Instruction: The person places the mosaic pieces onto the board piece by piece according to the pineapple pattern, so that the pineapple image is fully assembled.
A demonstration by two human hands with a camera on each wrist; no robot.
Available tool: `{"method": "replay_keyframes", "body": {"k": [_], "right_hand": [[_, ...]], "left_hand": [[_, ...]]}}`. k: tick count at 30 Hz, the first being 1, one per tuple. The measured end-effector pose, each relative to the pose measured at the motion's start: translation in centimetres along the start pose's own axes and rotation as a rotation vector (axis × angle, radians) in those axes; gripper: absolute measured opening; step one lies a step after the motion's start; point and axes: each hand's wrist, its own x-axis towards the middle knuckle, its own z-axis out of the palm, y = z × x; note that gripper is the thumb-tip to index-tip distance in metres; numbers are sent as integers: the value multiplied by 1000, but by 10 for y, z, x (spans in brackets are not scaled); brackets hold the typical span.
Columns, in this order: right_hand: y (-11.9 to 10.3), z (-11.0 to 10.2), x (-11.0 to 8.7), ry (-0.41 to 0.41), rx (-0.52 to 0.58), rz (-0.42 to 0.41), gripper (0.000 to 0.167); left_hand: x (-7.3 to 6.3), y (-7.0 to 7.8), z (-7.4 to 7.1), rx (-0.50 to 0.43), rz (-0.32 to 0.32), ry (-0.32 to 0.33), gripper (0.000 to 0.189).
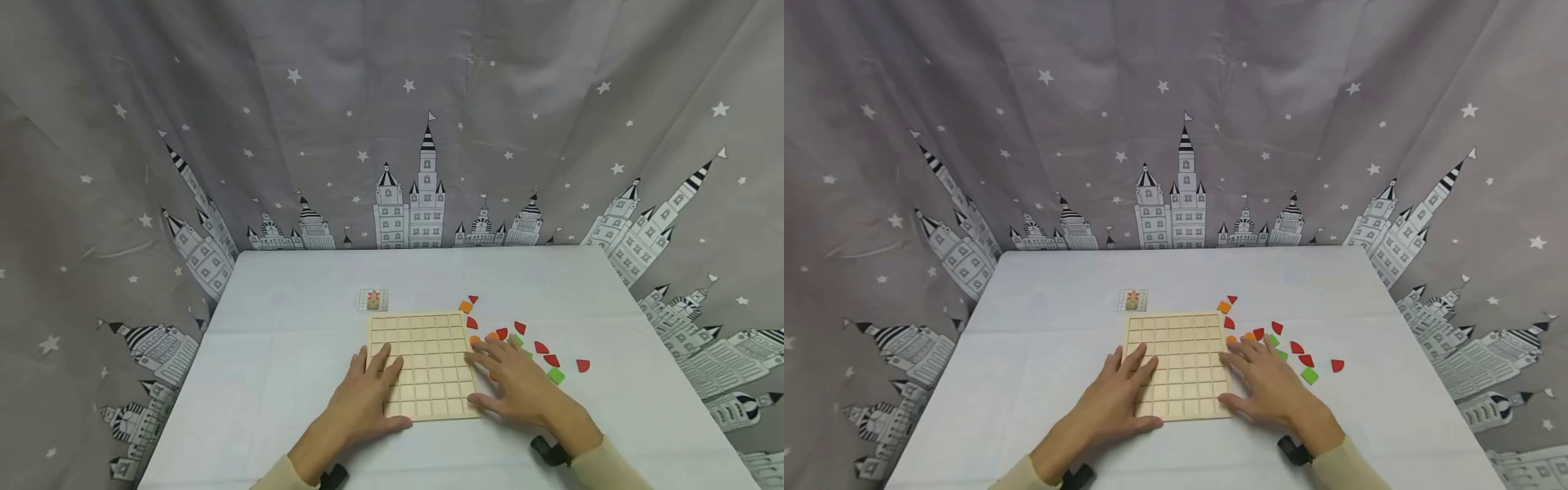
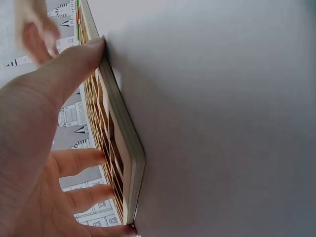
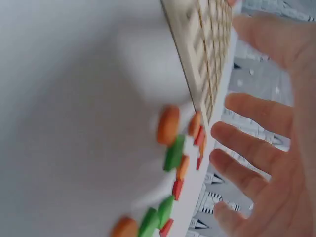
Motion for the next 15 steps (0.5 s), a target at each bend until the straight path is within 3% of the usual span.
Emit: {"method": "replay_keyframes", "body": {"k": [7, 15], "right_hand": [[28, -16, 36, 156, 39, 85, 49], [65, -19, 91, 104, 59, 154, 43]], "left_hand": [[-2, 3, -2, 8, -15, 7, 113], [-2, 5, -1, -2, -8, 12, 113]]}}
